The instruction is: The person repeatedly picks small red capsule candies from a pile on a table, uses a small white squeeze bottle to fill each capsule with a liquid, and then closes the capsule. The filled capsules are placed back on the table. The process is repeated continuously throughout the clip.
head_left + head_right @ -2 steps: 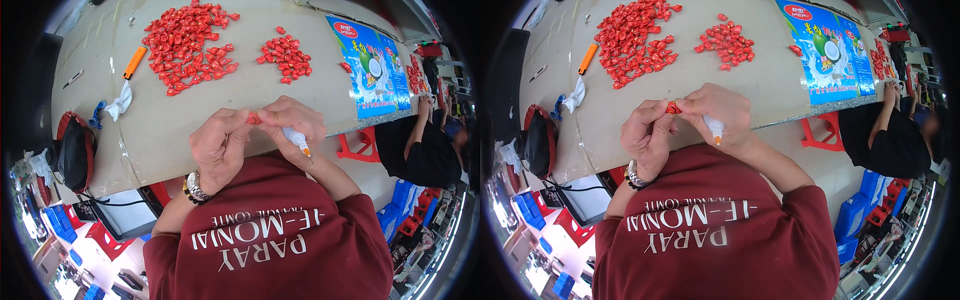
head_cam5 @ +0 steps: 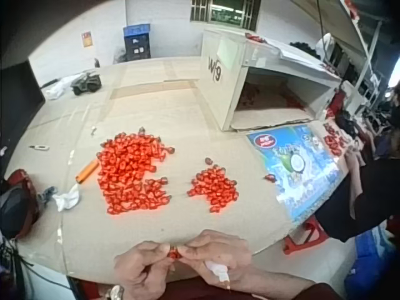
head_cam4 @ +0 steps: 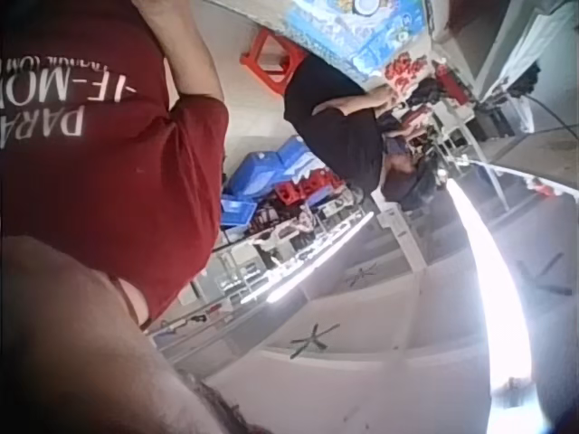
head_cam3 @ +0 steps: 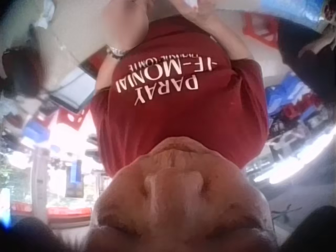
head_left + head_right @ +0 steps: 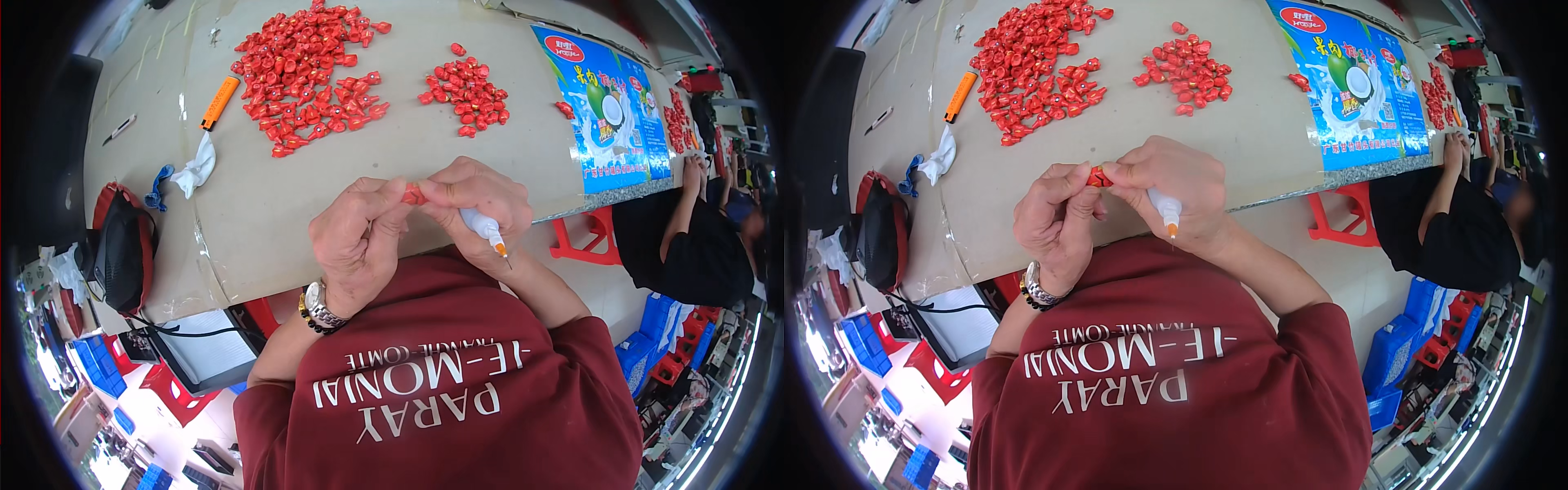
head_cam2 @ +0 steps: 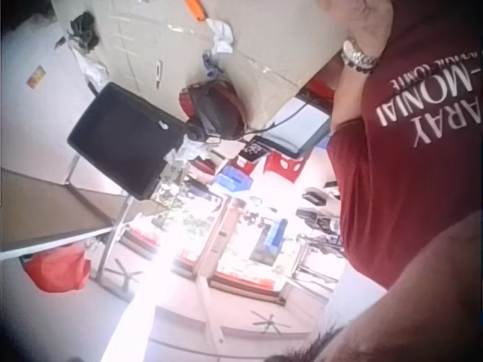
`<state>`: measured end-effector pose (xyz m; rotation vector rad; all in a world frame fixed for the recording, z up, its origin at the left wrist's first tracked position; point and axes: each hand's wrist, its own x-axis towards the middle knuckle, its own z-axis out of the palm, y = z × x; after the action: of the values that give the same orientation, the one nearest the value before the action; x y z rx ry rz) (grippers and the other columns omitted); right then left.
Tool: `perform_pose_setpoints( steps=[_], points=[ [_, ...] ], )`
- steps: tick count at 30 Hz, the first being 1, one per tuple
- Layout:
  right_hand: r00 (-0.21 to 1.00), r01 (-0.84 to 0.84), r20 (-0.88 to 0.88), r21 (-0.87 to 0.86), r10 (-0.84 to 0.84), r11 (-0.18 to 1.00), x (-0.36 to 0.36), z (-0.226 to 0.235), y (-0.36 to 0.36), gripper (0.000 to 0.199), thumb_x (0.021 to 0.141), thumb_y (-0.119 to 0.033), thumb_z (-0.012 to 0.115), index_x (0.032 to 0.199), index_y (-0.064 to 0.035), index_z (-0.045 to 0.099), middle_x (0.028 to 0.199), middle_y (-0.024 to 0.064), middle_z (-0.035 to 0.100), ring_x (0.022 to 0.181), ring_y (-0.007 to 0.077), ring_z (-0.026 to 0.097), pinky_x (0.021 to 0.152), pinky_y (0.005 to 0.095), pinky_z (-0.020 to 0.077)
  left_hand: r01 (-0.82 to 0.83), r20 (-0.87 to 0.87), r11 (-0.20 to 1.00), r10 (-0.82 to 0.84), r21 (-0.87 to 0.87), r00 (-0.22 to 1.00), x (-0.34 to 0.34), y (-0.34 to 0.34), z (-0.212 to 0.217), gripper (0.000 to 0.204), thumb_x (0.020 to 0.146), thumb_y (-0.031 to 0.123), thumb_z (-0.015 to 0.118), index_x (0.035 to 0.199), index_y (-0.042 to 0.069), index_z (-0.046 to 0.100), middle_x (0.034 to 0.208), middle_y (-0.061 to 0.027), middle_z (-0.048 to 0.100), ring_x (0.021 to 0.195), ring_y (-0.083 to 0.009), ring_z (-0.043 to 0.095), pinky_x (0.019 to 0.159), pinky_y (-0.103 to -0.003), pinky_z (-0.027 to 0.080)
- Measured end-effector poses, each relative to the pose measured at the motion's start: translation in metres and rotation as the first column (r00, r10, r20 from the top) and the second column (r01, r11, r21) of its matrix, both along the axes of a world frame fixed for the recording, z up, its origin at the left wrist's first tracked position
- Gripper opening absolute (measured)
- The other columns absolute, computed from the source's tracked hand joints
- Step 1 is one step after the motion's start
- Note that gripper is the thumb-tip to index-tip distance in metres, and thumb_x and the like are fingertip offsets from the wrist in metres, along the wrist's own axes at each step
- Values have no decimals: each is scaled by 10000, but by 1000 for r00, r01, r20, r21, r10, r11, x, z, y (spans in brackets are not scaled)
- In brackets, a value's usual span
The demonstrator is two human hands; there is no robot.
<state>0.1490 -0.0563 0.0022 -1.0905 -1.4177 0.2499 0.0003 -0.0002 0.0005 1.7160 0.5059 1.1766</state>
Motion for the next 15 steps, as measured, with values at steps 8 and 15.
perform_pose_setpoints(
  steps=[8, 15],
  points=[
    [1000, -20, -12, -28, 20, 999, 3, 2, 0, 194, 703, 44, 749, 868, 0, 655, 731, 89, 644, 595, 210, 596, 496, 276, 457, 6, -3, 1000, -6, -7, 1000, 2, 0, -1, 100, 863, -71, 587, 961, -51, 582, 818, -135, 634, 558, -96, 558, 475, -211, 457],
    [999, -15, -28, -29, 14, 999, 1, 0, -1, 196, 707, 39, 748, 875, 5, 653, 738, 90, 645, 598, 209, 595, 501, 277, 460, 1, 3, 1000, -1, -6, 1000, 2, -1, -3, 96, 864, -68, 588, 958, -49, 581, 802, -127, 627, 553, -96, 554, 471, -208, 452]
  ],
)
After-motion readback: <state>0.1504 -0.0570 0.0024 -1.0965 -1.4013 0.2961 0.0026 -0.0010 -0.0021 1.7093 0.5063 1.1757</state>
